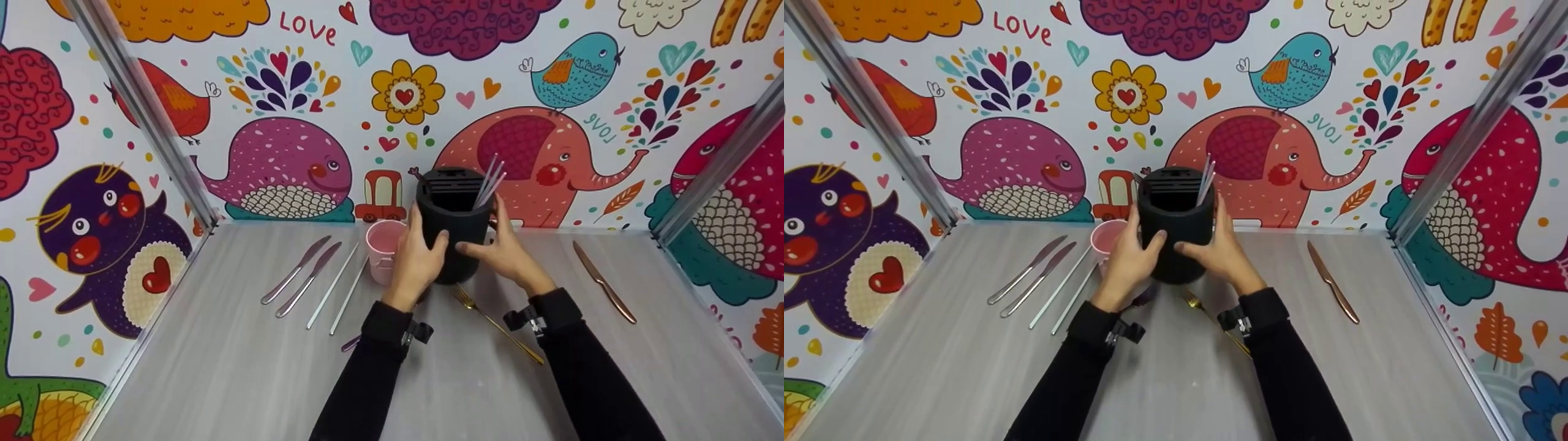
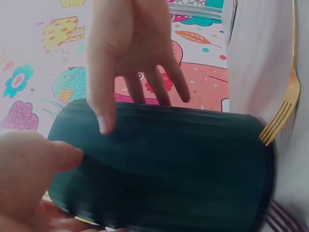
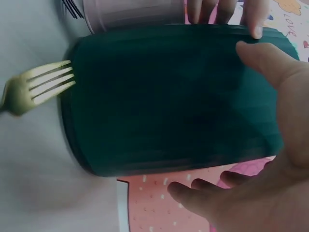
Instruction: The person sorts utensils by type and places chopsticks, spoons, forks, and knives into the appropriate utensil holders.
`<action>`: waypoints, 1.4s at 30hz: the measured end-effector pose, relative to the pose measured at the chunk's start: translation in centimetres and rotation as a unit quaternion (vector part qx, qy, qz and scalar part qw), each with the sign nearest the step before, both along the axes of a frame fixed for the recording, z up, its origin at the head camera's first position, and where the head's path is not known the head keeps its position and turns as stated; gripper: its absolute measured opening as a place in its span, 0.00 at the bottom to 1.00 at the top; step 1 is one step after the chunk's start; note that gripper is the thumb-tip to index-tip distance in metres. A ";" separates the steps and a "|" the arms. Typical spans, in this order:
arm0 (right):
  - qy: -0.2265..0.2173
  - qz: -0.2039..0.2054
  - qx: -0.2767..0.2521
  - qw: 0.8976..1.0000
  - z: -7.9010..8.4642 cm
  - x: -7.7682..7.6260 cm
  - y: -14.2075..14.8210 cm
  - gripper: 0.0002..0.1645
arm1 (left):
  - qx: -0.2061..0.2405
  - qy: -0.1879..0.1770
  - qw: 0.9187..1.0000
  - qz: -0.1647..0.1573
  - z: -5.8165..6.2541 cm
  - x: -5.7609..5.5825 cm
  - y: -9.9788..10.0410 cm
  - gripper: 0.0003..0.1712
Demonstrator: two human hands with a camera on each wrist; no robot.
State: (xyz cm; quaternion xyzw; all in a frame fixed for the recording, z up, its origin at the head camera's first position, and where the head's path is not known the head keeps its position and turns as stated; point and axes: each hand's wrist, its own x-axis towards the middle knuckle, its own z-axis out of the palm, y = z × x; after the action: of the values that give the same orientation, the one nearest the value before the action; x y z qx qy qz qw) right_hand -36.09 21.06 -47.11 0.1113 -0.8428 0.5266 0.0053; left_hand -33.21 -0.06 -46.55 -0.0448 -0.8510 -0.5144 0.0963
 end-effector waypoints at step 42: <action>-0.072 0.036 0.198 0.977 -2.9 1.1 2.4 0.34 | -0.008 -0.025 1.000 0.010 0.1 -0.1 0.1 0.48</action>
State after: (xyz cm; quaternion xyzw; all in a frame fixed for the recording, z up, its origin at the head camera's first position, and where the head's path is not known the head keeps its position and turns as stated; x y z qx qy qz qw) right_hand -35.02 23.42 -50.02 0.1020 -0.9238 0.3560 -0.0969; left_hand -33.36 0.01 -46.43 -0.0240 -0.8578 -0.5071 0.0802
